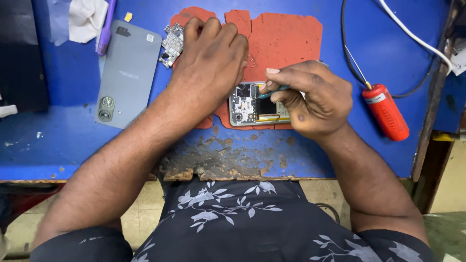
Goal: The person disassembles a smartphone by removing the back cover and unscrewing internal components. They use a prying tool to separate the back cover, then use a screwdriver to remove screws from the back cover and internal metal plates. The person continues to remove screws from the motherboard area.
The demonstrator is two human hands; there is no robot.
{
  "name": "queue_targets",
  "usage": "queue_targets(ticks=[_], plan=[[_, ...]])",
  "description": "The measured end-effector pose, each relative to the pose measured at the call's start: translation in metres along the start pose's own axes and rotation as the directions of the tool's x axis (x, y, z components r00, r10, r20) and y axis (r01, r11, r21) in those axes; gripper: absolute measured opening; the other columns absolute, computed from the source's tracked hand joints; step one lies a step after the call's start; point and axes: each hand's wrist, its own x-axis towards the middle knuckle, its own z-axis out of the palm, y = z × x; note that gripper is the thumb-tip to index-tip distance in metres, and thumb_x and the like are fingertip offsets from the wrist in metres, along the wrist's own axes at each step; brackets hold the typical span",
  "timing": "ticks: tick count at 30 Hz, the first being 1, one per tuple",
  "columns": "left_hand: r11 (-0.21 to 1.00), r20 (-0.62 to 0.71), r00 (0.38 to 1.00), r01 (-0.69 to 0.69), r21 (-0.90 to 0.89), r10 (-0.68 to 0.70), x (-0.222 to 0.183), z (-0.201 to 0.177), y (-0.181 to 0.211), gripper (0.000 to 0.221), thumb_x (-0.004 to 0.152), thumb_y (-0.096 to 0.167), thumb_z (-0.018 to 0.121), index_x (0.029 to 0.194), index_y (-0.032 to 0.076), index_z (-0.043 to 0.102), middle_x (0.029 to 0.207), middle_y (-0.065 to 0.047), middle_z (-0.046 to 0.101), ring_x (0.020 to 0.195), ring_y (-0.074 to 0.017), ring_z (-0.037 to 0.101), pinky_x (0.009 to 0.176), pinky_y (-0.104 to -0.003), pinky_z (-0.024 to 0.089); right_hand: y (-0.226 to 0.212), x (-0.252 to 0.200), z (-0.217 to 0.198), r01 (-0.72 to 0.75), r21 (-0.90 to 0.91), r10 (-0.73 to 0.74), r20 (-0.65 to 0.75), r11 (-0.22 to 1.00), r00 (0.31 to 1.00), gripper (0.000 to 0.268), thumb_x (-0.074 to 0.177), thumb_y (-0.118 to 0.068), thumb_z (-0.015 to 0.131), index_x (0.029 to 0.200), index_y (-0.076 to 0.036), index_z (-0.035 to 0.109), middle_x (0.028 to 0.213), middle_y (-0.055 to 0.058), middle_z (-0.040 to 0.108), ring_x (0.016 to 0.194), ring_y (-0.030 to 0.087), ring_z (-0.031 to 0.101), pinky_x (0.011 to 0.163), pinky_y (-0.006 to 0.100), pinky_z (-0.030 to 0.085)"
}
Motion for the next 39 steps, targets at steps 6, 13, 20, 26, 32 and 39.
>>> queue_targets(ticks=[6, 13, 20, 26, 32, 39], plan=[[0.972, -0.012, 0.998, 0.057, -0.230, -0.062, -0.004, -0.010, -0.004, 0.014, 0.095, 0.005, 0.069, 0.107, 0.005, 0.061, 0.103, -0.009, 0.059, 0.103, -0.0294, 0.052, 0.101, -0.047, 0.037, 0.001, 0.001, 0.000, 0.008, -0.035, -0.008, -0.006, 0.999, 1.000, 0.029, 0.100, 0.010, 0.075, 0.125, 0.001, 0.064, 0.103, 0.014, 0.072, 0.093, 0.019, 0.076, 0.076, 0.024, 0.065], [0.922, 0.005, 0.992, 0.118, -0.368, -0.126, -0.002, -0.019, -0.002, 0.015, 0.092, -0.002, 0.064, 0.106, 0.005, 0.063, 0.106, -0.009, 0.065, 0.104, -0.0296, 0.055, 0.104, -0.048, 0.036, 0.003, 0.005, 0.002, 0.083, -0.115, -0.085, -0.012, 0.990, 0.996, 0.033, 0.095, 0.012, 0.079, 0.123, -0.001, 0.067, 0.102, 0.010, 0.070, 0.089, 0.019, 0.073, 0.073, 0.028, 0.061], [0.719, 0.145, 0.984, 0.031, -0.694, 0.098, 0.002, -0.026, 0.011, 0.021, 0.086, 0.016, 0.075, 0.105, 0.008, 0.072, 0.097, -0.007, 0.067, 0.107, -0.0269, 0.058, 0.104, -0.050, 0.034, -0.006, 0.005, 0.009, 0.056, 0.043, -0.055, -0.026, 0.997, 0.998, 0.039, 0.083, 0.013, 0.084, 0.111, -0.013, 0.076, 0.092, 0.005, 0.056, 0.089, 0.017, 0.067, 0.069, 0.025, 0.058], [0.766, 0.165, 0.986, 0.097, -0.635, 0.012, 0.000, -0.015, 0.015, 0.021, 0.075, 0.017, 0.085, 0.085, 0.008, 0.068, 0.083, -0.003, 0.064, 0.098, -0.0207, 0.060, 0.108, -0.050, 0.035, -0.005, 0.001, 0.003, 0.050, 0.080, -0.052, 0.026, 0.996, 0.998, 0.053, 0.078, 0.026, 0.065, 0.115, -0.010, 0.076, 0.098, 0.006, 0.065, 0.091, 0.016, 0.071, 0.074, 0.027, 0.059], [0.816, 0.128, 0.990, 0.117, -0.565, -0.053, 0.006, -0.014, 0.020, 0.031, 0.076, 0.024, 0.091, 0.082, 0.008, 0.065, 0.081, -0.003, 0.062, 0.098, -0.0249, 0.057, 0.103, -0.049, 0.034, -0.003, 0.010, 0.007, -0.081, 0.241, 0.067, 0.064, 0.967, 0.996, 0.051, 0.082, 0.027, 0.053, 0.117, -0.004, 0.073, 0.099, 0.009, 0.068, 0.080, 0.013, 0.066, 0.065, 0.024, 0.053], [0.856, 0.202, 0.979, 0.098, -0.508, 0.008, 0.004, -0.030, 0.006, 0.024, 0.078, 0.019, 0.081, 0.098, 0.008, 0.071, 0.097, -0.004, 0.065, 0.107, -0.0288, 0.055, 0.103, -0.052, 0.033, -0.007, 0.006, 0.005, -0.114, 0.221, 0.087, 0.131, 0.969, 0.988, 0.061, 0.070, 0.026, 0.051, 0.115, -0.007, 0.076, 0.095, 0.008, 0.066, 0.083, 0.017, 0.065, 0.072, 0.030, 0.053]])
